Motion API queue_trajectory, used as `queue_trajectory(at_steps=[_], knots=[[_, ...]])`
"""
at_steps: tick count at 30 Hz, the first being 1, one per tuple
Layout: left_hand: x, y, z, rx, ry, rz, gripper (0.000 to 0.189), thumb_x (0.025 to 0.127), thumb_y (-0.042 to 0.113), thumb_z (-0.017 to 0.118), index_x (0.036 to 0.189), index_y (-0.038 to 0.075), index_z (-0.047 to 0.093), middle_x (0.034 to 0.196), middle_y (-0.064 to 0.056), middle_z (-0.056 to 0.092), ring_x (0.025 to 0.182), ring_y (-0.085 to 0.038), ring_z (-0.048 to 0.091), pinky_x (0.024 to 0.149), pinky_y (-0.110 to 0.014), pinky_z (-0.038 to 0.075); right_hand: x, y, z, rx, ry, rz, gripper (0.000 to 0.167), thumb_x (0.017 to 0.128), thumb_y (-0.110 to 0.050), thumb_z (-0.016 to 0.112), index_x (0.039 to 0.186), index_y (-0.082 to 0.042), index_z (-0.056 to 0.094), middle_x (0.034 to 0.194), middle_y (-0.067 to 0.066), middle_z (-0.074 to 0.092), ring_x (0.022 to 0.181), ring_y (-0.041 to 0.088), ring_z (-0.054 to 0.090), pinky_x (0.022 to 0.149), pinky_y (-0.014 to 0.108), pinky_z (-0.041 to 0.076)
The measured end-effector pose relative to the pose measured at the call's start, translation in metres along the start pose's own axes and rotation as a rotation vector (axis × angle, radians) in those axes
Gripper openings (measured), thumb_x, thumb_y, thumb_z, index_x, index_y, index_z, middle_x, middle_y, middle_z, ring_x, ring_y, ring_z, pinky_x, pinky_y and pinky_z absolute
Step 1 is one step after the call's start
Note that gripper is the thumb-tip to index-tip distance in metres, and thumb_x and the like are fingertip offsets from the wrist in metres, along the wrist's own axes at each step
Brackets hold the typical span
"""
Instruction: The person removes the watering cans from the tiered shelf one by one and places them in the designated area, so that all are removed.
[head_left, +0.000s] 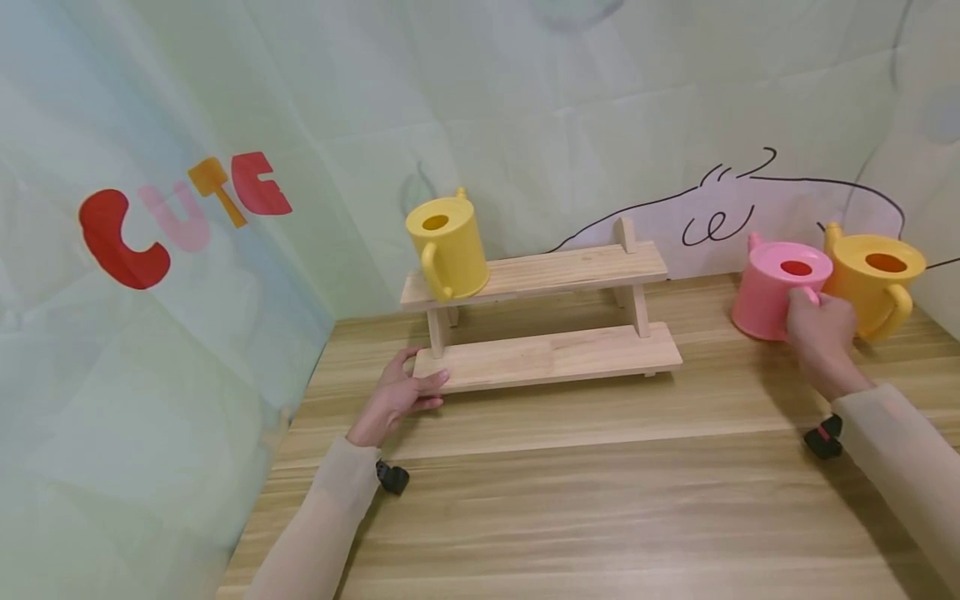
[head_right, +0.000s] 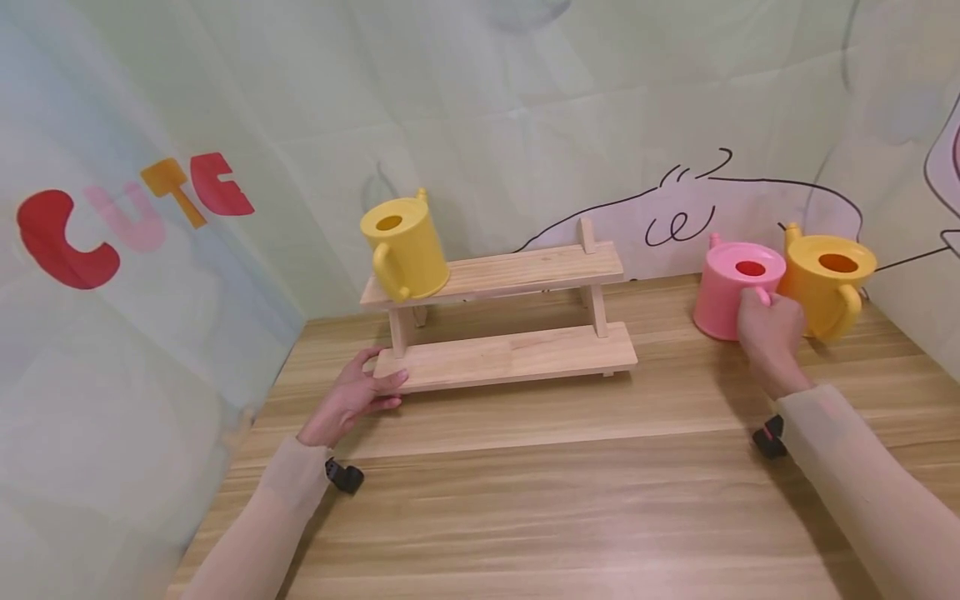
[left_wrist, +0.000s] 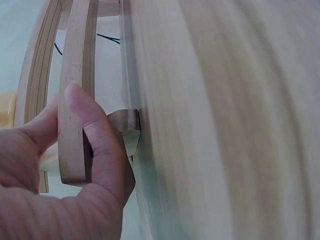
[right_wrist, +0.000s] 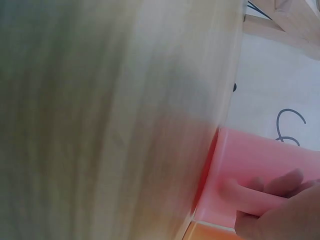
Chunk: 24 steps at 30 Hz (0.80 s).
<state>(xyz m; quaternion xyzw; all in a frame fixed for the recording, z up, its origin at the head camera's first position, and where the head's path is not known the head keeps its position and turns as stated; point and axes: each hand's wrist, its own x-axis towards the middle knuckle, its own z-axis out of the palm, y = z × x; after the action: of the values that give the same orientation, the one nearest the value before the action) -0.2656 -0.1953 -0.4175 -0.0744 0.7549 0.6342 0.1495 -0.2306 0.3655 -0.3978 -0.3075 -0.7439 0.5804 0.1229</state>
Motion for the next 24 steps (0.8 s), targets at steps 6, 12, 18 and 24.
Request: queue_trajectory(at_steps=[6,12,18,24], knots=[[0.000,0.000,-0.001,-0.004,-0.004,-0.001,0.092,0.105,0.008,0.073,0.174,0.010,0.013,0.110,-0.007,0.065,0.070,-0.005,0.070,0.065,-0.019,0.066,-0.004,0.000,-0.002,0.011,-0.034,0.013,0.049,0.107,-0.032,0.042,0.062,-0.026,0.062,0.059,-0.016,0.052,0.053,0.005,0.054,0.050,0.019,0.049],[0.000,0.000,0.000,-0.005,-0.003,-0.007,0.090,0.105,0.008,0.073,0.174,0.011,0.016,0.114,-0.008,0.063,0.072,-0.006,0.070,0.065,-0.020,0.066,-0.004,0.002,-0.007,-0.046,-0.068,0.007,0.046,0.107,-0.035,0.041,0.068,-0.025,0.064,0.062,-0.016,0.053,0.058,0.005,0.057,0.055,0.019,0.053],[0.000,-0.001,0.000,-0.010,-0.005,-0.007,0.089,0.105,0.007,0.073,0.174,0.011,0.016,0.118,-0.010,0.062,0.072,-0.006,0.070,0.064,-0.020,0.066,-0.005,0.004,-0.011,-0.174,-0.072,0.007,0.040,0.107,-0.044,0.043,0.117,-0.012,0.064,0.092,-0.007,0.058,0.081,0.009,0.058,0.064,0.017,0.056],[-0.001,0.000,0.000,-0.011,-0.003,-0.004,0.091,0.105,0.008,0.073,0.174,0.011,0.016,0.115,-0.009,0.062,0.070,-0.006,0.069,0.065,-0.019,0.066,-0.014,0.004,-0.015,-0.247,-0.067,0.001,0.047,0.108,-0.048,0.042,0.130,-0.007,0.051,0.119,0.009,0.047,0.102,0.022,0.045,0.071,0.025,0.051]])
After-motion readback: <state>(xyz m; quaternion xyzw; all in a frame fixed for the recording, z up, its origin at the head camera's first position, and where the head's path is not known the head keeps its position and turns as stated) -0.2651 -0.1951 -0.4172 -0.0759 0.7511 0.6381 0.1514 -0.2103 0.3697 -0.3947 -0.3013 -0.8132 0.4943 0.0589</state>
